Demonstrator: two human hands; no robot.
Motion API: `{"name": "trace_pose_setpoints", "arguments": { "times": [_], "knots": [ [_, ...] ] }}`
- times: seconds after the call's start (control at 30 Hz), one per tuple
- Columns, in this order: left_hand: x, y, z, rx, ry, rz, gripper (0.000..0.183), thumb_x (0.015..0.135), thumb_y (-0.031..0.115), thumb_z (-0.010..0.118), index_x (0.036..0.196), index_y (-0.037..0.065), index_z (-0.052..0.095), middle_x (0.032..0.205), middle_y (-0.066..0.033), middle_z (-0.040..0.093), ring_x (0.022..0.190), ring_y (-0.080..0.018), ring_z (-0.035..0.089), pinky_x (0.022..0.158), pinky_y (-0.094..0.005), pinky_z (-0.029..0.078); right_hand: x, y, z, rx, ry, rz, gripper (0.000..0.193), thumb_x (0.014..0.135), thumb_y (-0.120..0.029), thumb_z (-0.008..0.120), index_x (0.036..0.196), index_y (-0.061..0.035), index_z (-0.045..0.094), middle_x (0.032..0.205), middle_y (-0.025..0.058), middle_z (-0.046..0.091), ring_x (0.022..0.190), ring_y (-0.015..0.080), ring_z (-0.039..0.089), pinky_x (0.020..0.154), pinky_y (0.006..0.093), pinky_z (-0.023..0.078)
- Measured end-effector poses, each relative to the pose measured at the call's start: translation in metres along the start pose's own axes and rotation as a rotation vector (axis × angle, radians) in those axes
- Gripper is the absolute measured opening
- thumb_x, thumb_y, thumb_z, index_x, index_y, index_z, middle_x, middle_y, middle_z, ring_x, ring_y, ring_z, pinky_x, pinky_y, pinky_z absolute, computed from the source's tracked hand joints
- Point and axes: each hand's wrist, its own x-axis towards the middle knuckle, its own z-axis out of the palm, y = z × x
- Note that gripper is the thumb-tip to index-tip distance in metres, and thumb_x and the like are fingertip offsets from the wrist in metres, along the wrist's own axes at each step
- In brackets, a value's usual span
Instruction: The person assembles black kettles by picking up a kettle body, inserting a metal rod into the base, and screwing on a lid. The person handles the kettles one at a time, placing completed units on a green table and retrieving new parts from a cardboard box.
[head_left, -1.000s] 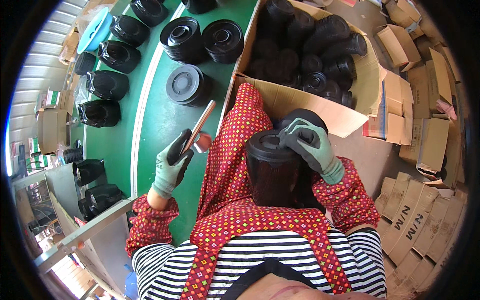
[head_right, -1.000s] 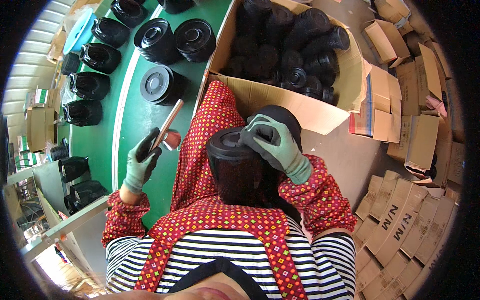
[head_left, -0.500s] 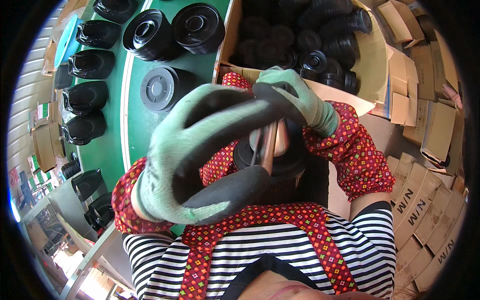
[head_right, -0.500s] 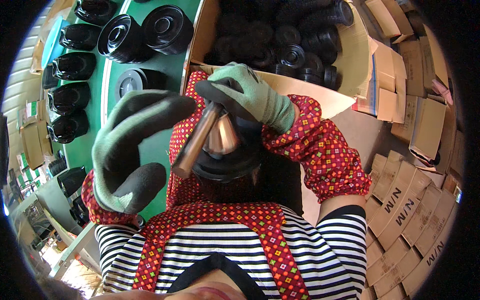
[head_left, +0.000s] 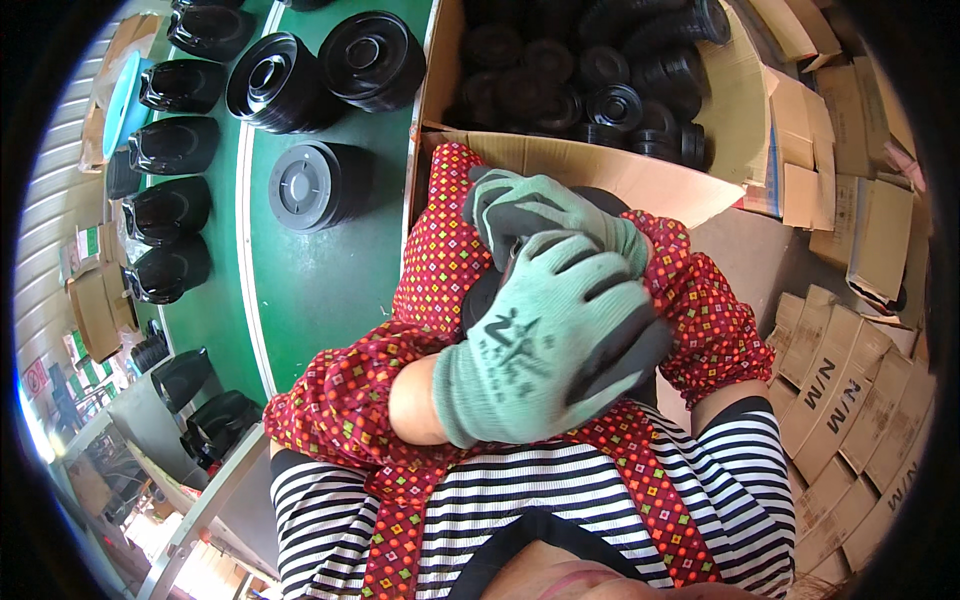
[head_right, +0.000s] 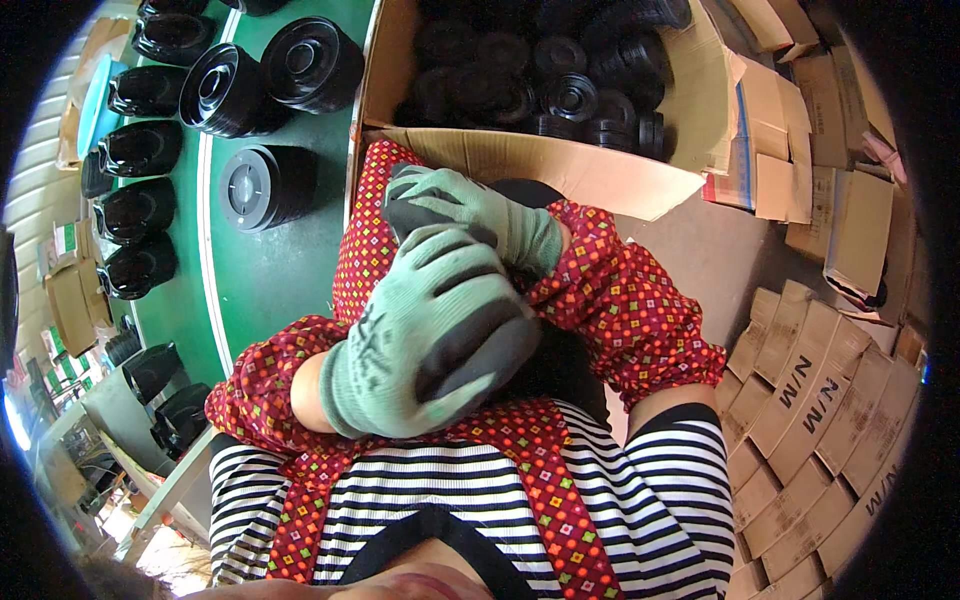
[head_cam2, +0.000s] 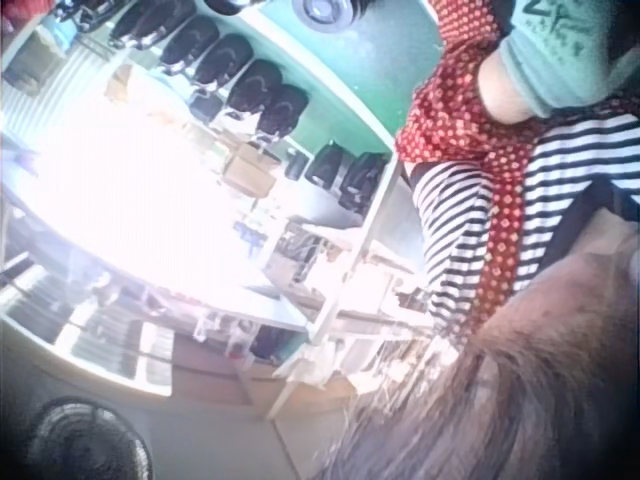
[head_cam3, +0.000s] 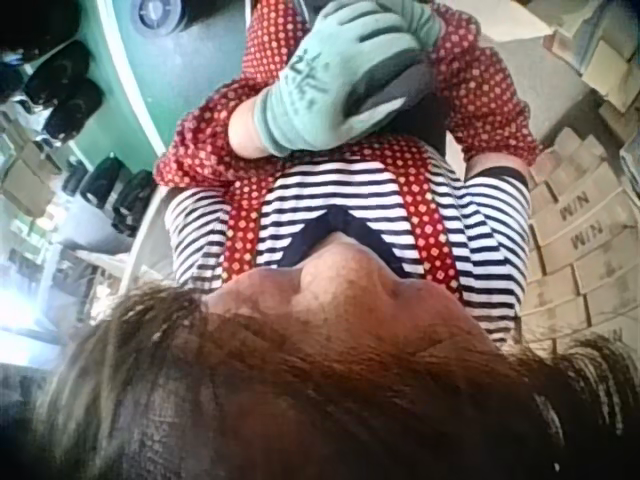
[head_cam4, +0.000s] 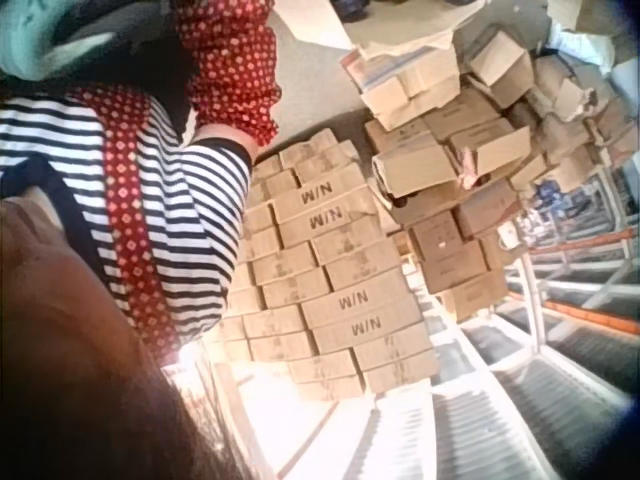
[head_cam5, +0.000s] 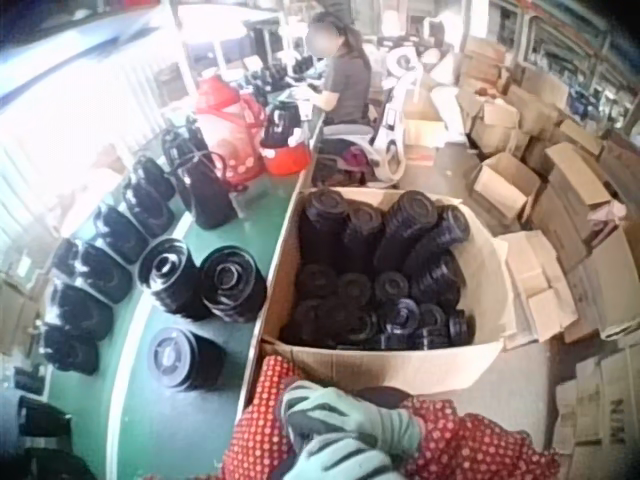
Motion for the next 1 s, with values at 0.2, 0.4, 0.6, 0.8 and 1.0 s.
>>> {"name": "trace_pose_setpoints", "arguments": {
  "times": [0.2, 0.4, 0.6, 0.8, 1.0],
  "knots": [
    [-0.027, -0.014, -0.036, -0.256, -0.118, 0.164, 0.031, 0.095, 0.035, 0.063, 0.096, 0.007, 0.076, 0.097, -0.0129, 0.067, 0.096, -0.0359, 0.065, 0.096, -0.0508, 0.05, 0.001, -0.008, 0.016, -0.273, 0.007, -0.081, 0.054, 0.093, -0.025, 0.074, 0.142, -0.0057, 0.062, 0.139, 0.0174, 0.056, 0.137, 0.041, 0.05, 0.125, 0.0572, 0.034],
    [0.025, 0.036, -0.044, 0.13, -0.15, -0.082, 0.047, 0.094, 0.031, 0.064, 0.122, -0.008, 0.066, 0.122, -0.0266, 0.063, 0.117, -0.044, 0.058, 0.108, -0.0558, 0.042, 0.019, -0.014, 0.003, -0.096, -0.064, 0.012, 0.05, 0.096, -0.028, 0.07, 0.14, -0.007, 0.06, 0.137, 0.0164, 0.058, 0.132, 0.0386, 0.053, 0.119, 0.0541, 0.037],
    [0.02, 0.035, -0.02, 0.676, -0.289, -0.15, 0.069, 0.098, 0.046, 0.062, 0.138, -0.01, 0.058, 0.143, -0.0327, 0.054, 0.138, -0.0511, 0.045, 0.117, -0.067, 0.031, 0.006, -0.005, 0.033, -0.272, -0.008, 0.024, 0.043, 0.098, -0.031, 0.067, 0.134, -0.0092, 0.062, 0.132, 0.0147, 0.061, 0.124, 0.0358, 0.057, 0.111, 0.0515, 0.041],
    [-0.013, 0.02, -0.061, 0.653, -0.363, -0.447, 0.089, 0.092, 0.026, 0.076, 0.162, -0.004, 0.029, 0.156, -0.0357, 0.04, 0.148, -0.0556, 0.036, 0.123, -0.0574, 0.036, 0.038, -0.046, 0.017, -0.507, 0.008, 0.233, 0.027, 0.099, -0.033, 0.063, 0.11, -0.0102, 0.071, 0.105, 0.0119, 0.069, 0.1, 0.0331, 0.066, 0.091, 0.0491, 0.046],
    [-0.047, -0.036, -0.091, 0.388, -0.343, -0.424, 0.097, 0.085, 0.025, 0.081, 0.162, -0.003, 0.03, 0.136, -0.0271, 0.062, 0.112, -0.0405, 0.07, 0.094, -0.0461, 0.058, 0.052, -0.107, 0.005, -0.74, -0.034, 0.415, 0.028, 0.092, -0.03, 0.07, 0.111, -0.009, 0.073, 0.092, 0.0102, 0.065, 0.089, 0.0316, 0.062, 0.086, 0.047, 0.045]
  ]
}}
